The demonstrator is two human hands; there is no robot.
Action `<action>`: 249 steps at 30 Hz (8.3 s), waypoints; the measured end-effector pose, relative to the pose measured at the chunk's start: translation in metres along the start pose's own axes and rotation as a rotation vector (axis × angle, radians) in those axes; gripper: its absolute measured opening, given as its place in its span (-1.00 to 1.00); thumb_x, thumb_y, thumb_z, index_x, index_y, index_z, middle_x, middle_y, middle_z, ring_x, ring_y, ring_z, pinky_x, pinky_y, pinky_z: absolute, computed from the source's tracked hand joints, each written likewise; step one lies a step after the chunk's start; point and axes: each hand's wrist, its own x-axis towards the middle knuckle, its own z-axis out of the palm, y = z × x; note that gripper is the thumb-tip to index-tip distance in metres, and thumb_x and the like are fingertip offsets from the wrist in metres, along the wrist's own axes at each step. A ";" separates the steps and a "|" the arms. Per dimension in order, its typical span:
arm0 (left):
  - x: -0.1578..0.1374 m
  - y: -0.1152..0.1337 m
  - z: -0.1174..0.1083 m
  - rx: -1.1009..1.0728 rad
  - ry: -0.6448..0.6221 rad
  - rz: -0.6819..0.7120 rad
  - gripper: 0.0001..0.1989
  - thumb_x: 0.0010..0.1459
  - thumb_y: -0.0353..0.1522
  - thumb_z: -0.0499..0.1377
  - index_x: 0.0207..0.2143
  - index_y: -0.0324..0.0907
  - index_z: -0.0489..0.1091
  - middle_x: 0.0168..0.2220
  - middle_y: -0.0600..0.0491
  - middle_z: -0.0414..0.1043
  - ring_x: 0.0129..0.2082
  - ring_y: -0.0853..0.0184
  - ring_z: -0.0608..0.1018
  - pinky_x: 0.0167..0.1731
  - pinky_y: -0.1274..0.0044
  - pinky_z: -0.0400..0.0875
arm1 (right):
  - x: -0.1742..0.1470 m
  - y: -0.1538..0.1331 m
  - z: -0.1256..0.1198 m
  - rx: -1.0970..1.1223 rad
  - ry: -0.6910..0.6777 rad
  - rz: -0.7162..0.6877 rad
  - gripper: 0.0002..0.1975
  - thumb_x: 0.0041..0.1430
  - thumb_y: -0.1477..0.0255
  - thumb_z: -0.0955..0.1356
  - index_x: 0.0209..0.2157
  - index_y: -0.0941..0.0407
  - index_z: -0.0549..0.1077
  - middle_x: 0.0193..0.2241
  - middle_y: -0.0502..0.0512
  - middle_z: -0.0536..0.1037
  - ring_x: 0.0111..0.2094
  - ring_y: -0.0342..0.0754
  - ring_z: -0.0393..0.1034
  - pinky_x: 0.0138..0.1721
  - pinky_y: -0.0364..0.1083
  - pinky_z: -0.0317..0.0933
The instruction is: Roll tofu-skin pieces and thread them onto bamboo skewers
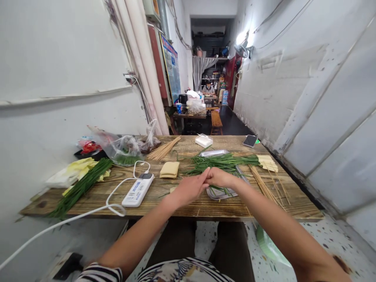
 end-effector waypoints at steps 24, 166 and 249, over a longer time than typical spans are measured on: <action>-0.013 -0.015 0.013 -0.991 -0.107 -0.254 -0.75 0.18 -0.33 -0.06 -0.55 -0.18 0.17 -0.64 0.19 0.20 -0.66 0.50 0.23 -0.61 0.64 0.11 | 0.009 0.004 0.048 0.912 0.782 0.065 -0.68 0.08 0.19 0.30 -0.32 0.16 0.48 -0.27 0.25 0.57 -0.21 0.04 0.48 -0.17 -0.01 0.36; -0.112 -0.089 0.087 -0.299 0.371 -0.046 -0.72 0.30 -0.32 0.00 -0.22 -0.19 0.49 -0.29 -0.07 0.51 -0.28 0.32 0.48 -0.21 0.42 0.34 | 0.038 0.050 0.110 -0.973 0.109 -0.514 -0.76 0.27 0.54 0.17 -0.13 0.21 0.42 -0.32 0.18 0.40 -0.27 0.00 0.16 -0.23 -0.03 0.13; -0.124 -0.082 0.089 0.108 0.443 -0.014 -0.82 0.30 -0.35 0.05 -0.17 -0.05 0.45 -0.19 0.11 0.54 -0.11 0.33 0.42 -0.04 0.36 0.01 | 0.067 0.044 0.113 -0.191 0.127 -0.024 -0.87 0.03 0.48 0.38 -0.49 0.14 0.61 -0.52 0.03 0.51 -0.44 -0.13 0.35 -0.38 -0.18 0.13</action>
